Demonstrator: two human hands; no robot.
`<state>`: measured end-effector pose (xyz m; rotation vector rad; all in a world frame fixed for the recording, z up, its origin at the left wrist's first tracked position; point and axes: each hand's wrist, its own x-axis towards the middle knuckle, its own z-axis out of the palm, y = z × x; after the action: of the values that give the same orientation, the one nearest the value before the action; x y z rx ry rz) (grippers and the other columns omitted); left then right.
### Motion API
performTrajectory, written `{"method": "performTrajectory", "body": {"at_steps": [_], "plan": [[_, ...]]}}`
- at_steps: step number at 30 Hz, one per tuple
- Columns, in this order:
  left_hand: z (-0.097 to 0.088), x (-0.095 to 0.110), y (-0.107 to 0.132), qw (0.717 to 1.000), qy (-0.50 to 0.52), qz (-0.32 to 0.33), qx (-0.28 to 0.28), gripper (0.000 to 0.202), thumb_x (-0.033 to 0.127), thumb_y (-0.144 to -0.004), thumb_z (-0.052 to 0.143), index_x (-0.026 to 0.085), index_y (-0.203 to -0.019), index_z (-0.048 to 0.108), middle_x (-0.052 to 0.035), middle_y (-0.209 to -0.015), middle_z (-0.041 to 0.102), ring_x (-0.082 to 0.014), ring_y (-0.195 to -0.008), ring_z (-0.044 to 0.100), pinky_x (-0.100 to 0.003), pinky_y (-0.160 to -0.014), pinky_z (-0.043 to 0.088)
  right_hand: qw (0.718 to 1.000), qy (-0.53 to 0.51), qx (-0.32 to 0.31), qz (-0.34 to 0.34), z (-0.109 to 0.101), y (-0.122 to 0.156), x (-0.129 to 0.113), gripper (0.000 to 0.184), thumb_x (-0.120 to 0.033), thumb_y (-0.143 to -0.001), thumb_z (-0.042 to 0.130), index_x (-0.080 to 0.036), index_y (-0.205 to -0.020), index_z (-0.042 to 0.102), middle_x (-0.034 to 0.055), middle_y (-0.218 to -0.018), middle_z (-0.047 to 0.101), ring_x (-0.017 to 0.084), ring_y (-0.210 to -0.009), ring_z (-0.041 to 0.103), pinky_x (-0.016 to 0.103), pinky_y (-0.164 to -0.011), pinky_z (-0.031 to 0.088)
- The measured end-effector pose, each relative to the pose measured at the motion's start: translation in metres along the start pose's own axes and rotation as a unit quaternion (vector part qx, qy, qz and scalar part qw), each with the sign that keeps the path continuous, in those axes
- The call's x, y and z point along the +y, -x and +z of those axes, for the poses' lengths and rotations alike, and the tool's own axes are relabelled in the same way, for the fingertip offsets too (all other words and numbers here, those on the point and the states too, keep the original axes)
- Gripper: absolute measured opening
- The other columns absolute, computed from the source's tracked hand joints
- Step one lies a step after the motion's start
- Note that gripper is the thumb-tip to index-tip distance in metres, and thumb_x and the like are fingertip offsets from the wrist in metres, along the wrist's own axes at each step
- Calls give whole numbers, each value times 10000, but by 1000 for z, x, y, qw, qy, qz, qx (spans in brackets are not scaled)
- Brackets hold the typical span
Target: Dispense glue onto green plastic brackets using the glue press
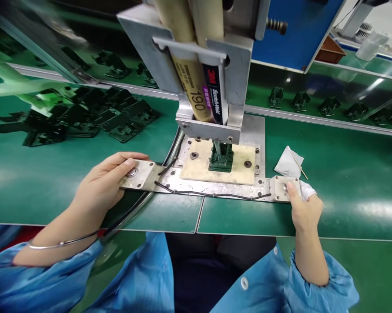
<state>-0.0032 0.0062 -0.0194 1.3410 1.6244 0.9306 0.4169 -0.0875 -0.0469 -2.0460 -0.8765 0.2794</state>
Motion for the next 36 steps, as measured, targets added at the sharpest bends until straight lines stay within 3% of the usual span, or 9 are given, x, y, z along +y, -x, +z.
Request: {"method": "performTrajectory", "body": {"at_steps": [5,14,19,23,26,28,31,36], "plan": [[2,0,0,994,103,-28,10,181,271,-927,581,163,-1043,667,0,-778,556,-119,-641,458,-212,-587,369,1000,8,11,-16,-1,2,-2,764,-832,-634,654,-150,-954,783,141,-908,783,353,-958,715,407,-811,524],[0,1,1,994,99,-38,4,193,314,-882,643,187,-1024,674,-2,-844,628,-126,-677,484,-215,-602,380,1000,28,2,-2,-3,1,2,793,-846,-636,638,-142,-973,784,147,-919,778,360,-945,704,423,-819,508],[-1,-1,2,997,76,-28,-4,282,417,-883,639,207,-1071,669,-21,-1002,702,-150,-732,548,-235,-641,425,999,43,-1,26,-3,1,-1,881,-891,-571,617,-125,-969,791,173,-930,776,395,-983,691,442,-827,505],[-9,9,6,998,-64,9,-13,426,535,-910,533,201,-1141,661,-71,-1195,714,-232,-930,628,-299,-786,488,998,53,-9,45,-3,2,-1,923,-909,-550,599,-123,-992,793,179,-939,776,405,-980,689,451,-820,497],[-18,28,10,973,-226,39,-14,504,572,-902,486,202,-1202,652,-74,-1230,710,-300,-1066,642,-368,-902,498,997,52,-16,57,-3,2,0,938,-914,-538,599,-130,-1015,796,176,-950,778,408,-986,688,452,-820,494],[-19,44,11,960,-274,58,-7,545,593,-867,529,222,-1255,625,-69,-1275,688,-335,-1133,639,-401,-919,517,997,51,-24,61,-3,1,0,931,-909,-535,605,-137,-1018,799,171,-952,780,408,-988,688,450,-816,495],[-3,68,8,962,-248,113,-35,644,614,-781,647,250,-1308,587,-75,-1350,649,-364,-1251,596,-455,-993,520,996,51,-31,61,-3,0,-1,909,-902,-541,611,-146,-1009,804,168,-950,782,412,-981,691,454,-807,495],[51,93,-13,962,-120,132,-206,1005,562,-581,865,233,-1431,442,-157,-1537,484,-391,-1351,527,-554,-1101,468,998,39,-28,43,-3,1,0,865,-889,-563,630,-159,-994,807,163,-954,784,419,-996,694,460,-817,504]]}}
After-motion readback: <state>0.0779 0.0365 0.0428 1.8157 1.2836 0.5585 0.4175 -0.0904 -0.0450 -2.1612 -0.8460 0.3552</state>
